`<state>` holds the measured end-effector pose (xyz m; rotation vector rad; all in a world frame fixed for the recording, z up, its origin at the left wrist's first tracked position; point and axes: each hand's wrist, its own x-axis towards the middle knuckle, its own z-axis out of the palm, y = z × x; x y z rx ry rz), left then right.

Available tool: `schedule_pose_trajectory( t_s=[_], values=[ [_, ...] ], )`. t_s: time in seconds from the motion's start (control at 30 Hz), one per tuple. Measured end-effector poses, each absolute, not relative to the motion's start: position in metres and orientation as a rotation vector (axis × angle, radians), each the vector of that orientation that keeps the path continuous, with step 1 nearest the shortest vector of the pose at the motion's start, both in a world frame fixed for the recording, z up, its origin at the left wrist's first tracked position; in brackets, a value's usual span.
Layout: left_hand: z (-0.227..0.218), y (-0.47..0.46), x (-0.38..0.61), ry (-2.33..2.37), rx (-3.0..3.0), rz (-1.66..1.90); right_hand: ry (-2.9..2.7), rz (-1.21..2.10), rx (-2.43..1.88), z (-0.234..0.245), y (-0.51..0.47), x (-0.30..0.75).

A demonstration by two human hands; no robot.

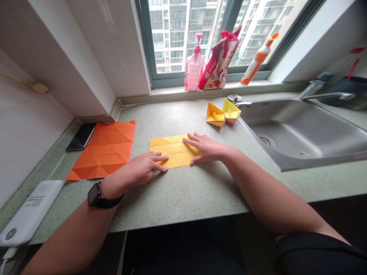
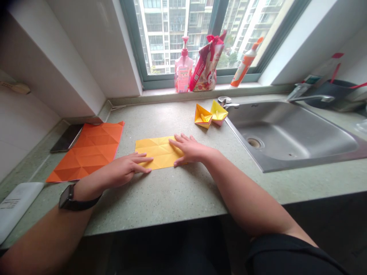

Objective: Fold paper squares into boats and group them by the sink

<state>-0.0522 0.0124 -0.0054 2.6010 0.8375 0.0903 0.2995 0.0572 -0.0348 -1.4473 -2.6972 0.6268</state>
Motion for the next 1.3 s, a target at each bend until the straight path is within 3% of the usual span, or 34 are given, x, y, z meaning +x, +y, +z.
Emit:
schedule_pose_trajectory(
  t_s=[0.27,0.73,0.83,0.93,1.07,1.3],
  values=[
    [0.001,0.005,-0.078,1.144,2.533,-0.081,-2.682,0.622,-1.611,-0.030,0.059,0.314],
    [0.014,0.005,-0.092,1.173,2.396,0.048,-2.678,0.614,-1.609,-0.028,0.063,0.346],
    [0.029,0.007,-0.086,1.260,2.370,0.170,-2.590,0.651,-1.526,-0.016,0.065,0.349],
    [0.035,0.009,-0.077,1.379,2.428,0.401,-2.383,0.489,-1.493,-0.013,0.069,0.337],
    [0.017,0.012,-0.064,1.357,2.548,0.529,-2.289,0.340,-1.493,-0.029,0.076,0.312],
    [-0.018,0.011,-0.053,1.260,2.563,0.306,-2.278,0.386,-1.388,-0.046,0.085,0.298]
  ],
)
